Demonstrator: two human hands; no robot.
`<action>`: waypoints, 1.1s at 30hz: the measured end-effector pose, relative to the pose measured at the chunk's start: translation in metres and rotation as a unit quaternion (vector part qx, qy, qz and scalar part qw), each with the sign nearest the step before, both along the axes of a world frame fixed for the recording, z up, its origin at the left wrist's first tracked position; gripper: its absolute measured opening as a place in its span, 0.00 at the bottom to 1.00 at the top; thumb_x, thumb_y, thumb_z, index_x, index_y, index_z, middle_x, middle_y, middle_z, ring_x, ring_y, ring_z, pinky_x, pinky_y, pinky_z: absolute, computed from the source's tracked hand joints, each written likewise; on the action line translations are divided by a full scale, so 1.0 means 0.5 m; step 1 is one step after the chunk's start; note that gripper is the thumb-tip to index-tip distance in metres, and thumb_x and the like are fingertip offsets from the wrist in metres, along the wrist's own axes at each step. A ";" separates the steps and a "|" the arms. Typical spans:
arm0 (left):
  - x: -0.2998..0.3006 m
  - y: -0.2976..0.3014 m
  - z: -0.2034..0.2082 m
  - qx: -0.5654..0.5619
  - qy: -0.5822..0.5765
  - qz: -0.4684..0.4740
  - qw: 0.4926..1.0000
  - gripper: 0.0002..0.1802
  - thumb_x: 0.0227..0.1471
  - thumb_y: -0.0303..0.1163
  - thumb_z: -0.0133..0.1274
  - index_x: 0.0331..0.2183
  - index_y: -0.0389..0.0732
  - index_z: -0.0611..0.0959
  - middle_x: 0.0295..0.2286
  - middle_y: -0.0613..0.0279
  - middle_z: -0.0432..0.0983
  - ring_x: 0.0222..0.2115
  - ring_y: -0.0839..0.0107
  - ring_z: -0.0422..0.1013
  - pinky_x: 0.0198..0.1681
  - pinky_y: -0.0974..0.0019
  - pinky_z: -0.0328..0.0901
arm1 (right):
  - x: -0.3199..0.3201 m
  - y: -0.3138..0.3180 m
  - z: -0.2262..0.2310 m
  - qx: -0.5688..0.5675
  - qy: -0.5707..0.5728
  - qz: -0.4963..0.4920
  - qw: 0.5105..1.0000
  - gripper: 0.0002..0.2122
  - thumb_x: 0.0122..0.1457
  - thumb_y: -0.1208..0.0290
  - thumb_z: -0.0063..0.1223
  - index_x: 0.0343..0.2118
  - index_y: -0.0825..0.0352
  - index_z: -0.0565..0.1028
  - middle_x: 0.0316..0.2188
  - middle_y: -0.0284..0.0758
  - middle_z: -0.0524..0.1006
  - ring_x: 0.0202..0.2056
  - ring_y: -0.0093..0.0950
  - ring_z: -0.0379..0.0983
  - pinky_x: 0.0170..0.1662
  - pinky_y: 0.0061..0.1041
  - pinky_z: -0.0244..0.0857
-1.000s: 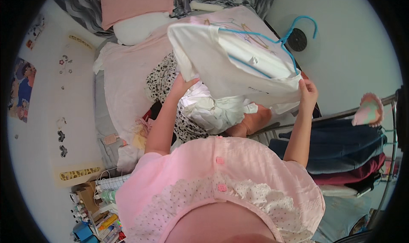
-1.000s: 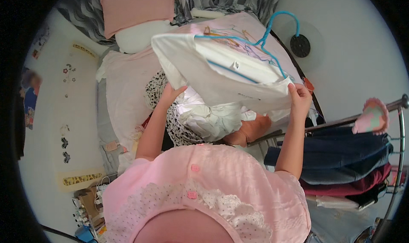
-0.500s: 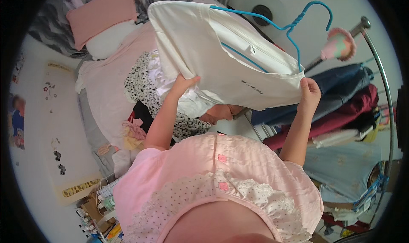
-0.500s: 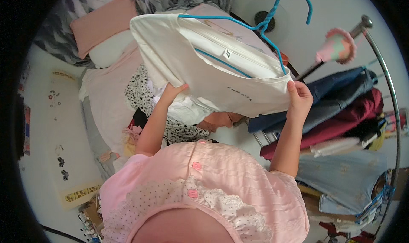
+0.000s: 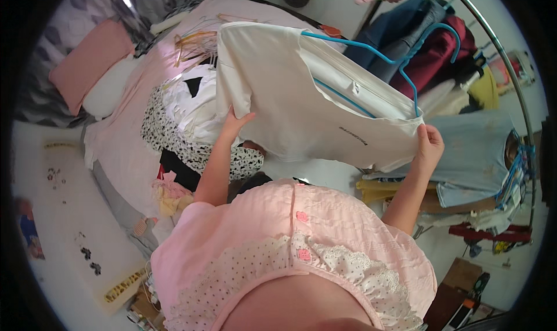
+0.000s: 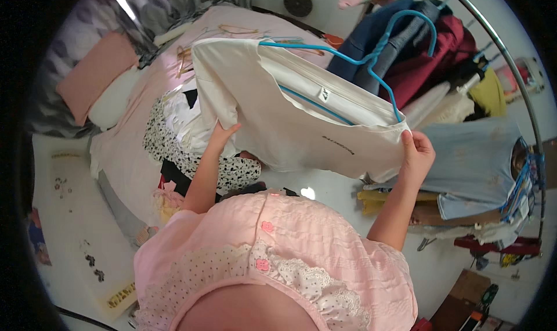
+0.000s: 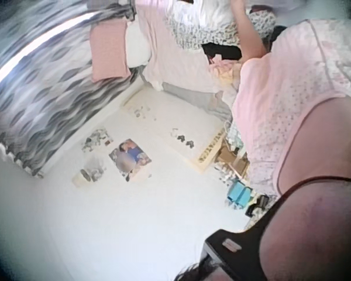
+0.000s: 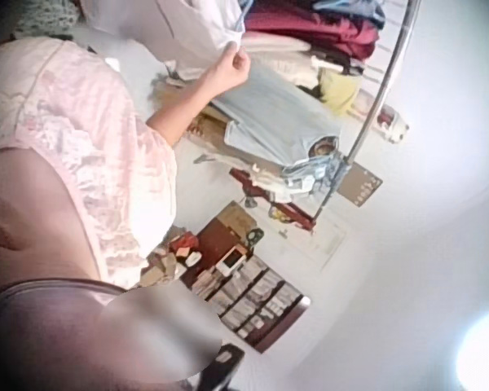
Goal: The person takes a black and white shirt from a bed, puts it on a hanger, and hangs it on a rack. They then sort through clothes on the bed, pick up a white Balenciaga shirt, put it on a blue hanger, and hang it on the rack.
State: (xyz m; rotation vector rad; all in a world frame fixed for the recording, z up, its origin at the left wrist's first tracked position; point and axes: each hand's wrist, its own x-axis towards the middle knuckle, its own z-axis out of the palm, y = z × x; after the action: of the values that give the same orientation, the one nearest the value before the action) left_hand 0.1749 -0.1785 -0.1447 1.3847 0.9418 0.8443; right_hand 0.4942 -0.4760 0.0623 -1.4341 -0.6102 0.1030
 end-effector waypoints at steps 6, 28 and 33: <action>0.005 0.037 0.018 -0.065 0.004 -0.174 0.983 0.46 0.30 0.35 0.62 0.51 0.35 0.58 0.45 0.56 0.63 0.45 0.63 0.61 0.47 0.65 0.55 | 0.007 -0.137 -0.004 -0.036 -0.018 -0.107 0.993 0.08 0.45 0.70 0.59 0.23 0.69 0.73 0.18 0.26 0.71 0.20 0.13 0.62 0.26 0.10 0.54; 0.173 0.041 0.107 0.011 0.064 -0.368 0.928 0.23 0.37 0.30 0.58 0.39 0.34 0.73 0.35 0.59 0.72 0.37 0.71 0.67 0.42 0.70 0.60 | -0.086 -0.298 -0.088 -0.068 0.012 -0.255 0.965 0.06 0.45 0.73 0.58 0.24 0.69 0.73 0.19 0.26 0.72 0.21 0.13 0.64 0.26 0.11 0.56; 0.205 0.048 0.077 0.075 0.018 -0.385 0.920 0.24 0.37 0.28 0.57 0.40 0.36 0.71 0.36 0.62 0.70 0.39 0.73 0.65 0.44 0.71 0.58 | -0.102 -0.313 -0.097 -0.076 0.005 -0.246 0.966 0.06 0.45 0.73 0.58 0.24 0.69 0.73 0.18 0.25 0.71 0.21 0.13 0.63 0.25 0.11 0.54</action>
State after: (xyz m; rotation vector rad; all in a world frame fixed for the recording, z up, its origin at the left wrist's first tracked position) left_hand 0.2774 -0.1545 -0.1060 1.7253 0.2884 0.2873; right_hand 0.4433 -0.6327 0.0139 -1.6950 -0.2272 -0.2408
